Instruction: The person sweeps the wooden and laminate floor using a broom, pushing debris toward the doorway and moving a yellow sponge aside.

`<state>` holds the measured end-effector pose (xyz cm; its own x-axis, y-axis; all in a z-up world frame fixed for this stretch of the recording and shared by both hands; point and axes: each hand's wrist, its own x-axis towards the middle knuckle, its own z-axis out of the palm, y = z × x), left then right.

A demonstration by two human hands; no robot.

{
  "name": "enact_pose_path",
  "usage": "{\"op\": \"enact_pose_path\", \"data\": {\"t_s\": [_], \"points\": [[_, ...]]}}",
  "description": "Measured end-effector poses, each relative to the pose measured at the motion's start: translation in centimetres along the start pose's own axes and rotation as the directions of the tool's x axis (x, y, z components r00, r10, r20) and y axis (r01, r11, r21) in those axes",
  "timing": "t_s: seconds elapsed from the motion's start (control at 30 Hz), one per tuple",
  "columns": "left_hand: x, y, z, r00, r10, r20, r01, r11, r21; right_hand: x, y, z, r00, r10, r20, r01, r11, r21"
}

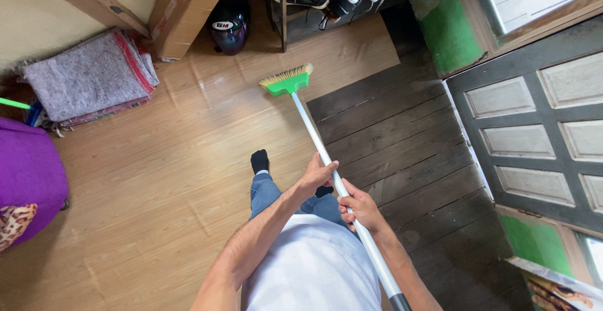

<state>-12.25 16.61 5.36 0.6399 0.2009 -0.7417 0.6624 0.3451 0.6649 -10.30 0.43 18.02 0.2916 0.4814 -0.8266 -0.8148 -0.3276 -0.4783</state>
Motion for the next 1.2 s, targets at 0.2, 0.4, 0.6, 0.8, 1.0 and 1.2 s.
{"op": "enact_pose_path", "data": {"t_s": [0.2,0.4,0.6,0.8,1.0,1.2], "points": [[1.6,1.1,-6.8,0.999,-0.035,-0.018,0.035,0.999,0.007,3.4,-1.2,6.1,1.0,0.0,0.03,0.0,1.0,0.005],[5.5,2.3,-13.6,1.0,0.011,-0.004,-0.011,1.0,-0.016,9.4,-3.0,10.4,1.0,-0.005,0.031,0.005,1.0,0.022],[10.7,3.8,-20.4,1.0,0.018,-0.022,-0.019,0.999,-0.036,16.1,-5.1,15.2,0.999,-0.044,0.003,0.044,0.999,-0.006],[16.7,5.7,-25.7,0.995,-0.025,-0.096,0.022,0.999,-0.029,22.2,-9.4,20.2,0.998,-0.061,-0.036,0.055,0.989,-0.134],[17.6,8.3,-27.3,0.992,0.055,-0.111,-0.044,0.994,0.099,24.8,-13.6,22.4,0.996,-0.065,-0.059,0.044,0.948,-0.314],[18.1,7.8,-28.5,0.992,0.122,-0.04,-0.1,0.931,0.351,26.8,-13.6,24.3,0.979,-0.135,-0.154,-0.084,0.424,-0.902]]}}
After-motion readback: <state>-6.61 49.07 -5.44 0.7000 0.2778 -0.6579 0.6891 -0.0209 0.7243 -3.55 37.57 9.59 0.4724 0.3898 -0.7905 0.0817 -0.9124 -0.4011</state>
